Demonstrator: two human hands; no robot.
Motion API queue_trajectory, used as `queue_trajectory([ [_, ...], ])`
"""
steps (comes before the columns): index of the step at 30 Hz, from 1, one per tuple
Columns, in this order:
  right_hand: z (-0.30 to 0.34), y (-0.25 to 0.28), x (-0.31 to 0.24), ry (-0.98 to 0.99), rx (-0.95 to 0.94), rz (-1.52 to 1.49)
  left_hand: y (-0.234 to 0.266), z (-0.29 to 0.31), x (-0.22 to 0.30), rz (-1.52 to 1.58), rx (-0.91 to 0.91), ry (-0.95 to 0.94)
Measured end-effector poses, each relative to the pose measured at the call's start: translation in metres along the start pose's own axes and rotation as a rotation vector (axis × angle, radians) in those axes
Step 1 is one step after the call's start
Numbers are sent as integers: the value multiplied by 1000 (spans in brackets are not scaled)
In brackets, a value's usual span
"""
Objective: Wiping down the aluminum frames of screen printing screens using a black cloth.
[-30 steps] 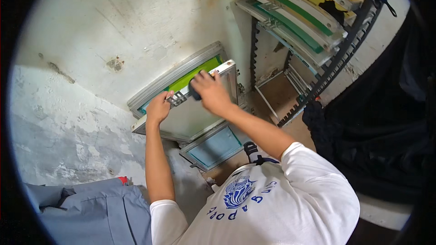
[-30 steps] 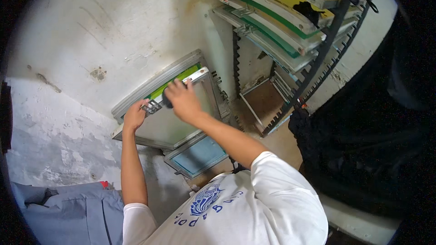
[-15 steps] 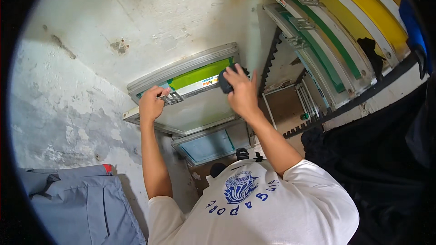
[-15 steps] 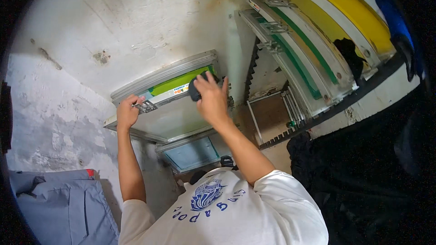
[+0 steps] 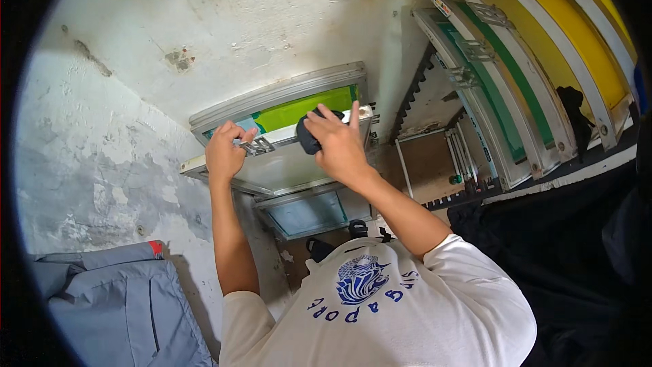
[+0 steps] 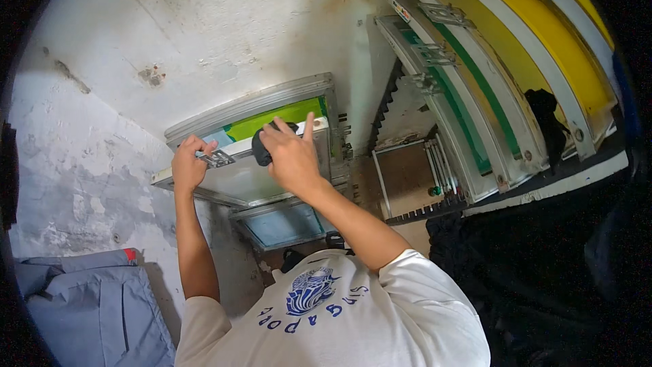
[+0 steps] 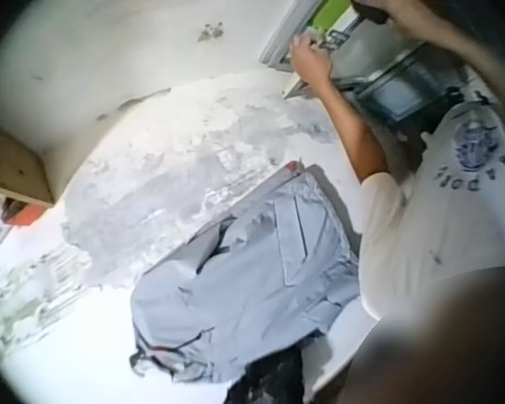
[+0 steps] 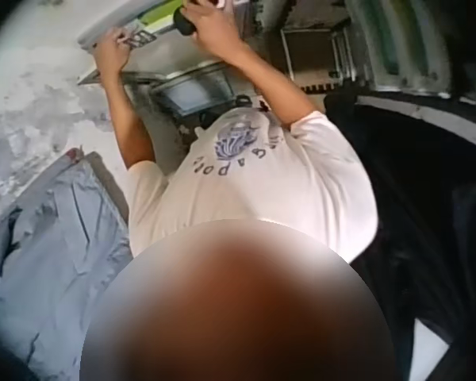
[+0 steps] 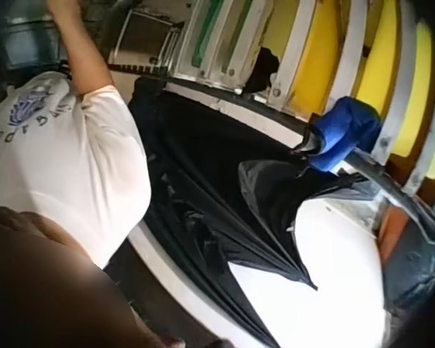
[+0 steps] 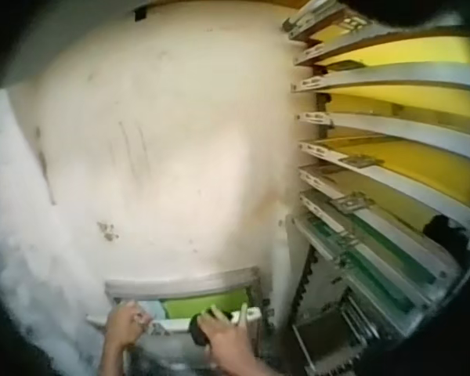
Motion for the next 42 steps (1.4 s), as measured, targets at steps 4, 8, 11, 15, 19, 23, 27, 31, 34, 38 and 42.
queue_trajectory([
  [4,-4,7,12,61,-14,-128,-1,4,6,44,22,-4],
  [8,1,32,29,-22,-80,-90,2,9,14,89,23,23],
  [11,5,51,46,-143,-43,-73,6,10,18,115,28,48],
  [15,5,40,26,-92,-22,103,6,9,16,110,-9,25],
  [19,-3,28,15,51,-87,18,7,7,15,86,-30,-16],
  [23,-9,82,34,-106,-218,114,0,8,25,55,-19,-7],
  [27,-14,82,38,-190,-275,24,-2,9,36,37,-23,4],
  [31,1,33,-1,188,-209,-4,-10,3,50,76,-56,6],
  [34,-3,31,-8,226,-255,-88,-10,8,53,93,-6,-18],
  [38,-12,53,41,176,-287,-414,-13,9,70,116,23,3],
  [42,-35,74,37,-251,-269,-762,-12,7,84,328,58,81],
])
Point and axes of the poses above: each hand's wrist, its own z-axis away from the middle knuckle, its own y-axis out of the back of the hand, x = y × z, the point moved 1 cm from there along -z, towards the middle knuckle, and after that the axes turned 5 degrees about -x, right-handed, at the moved point
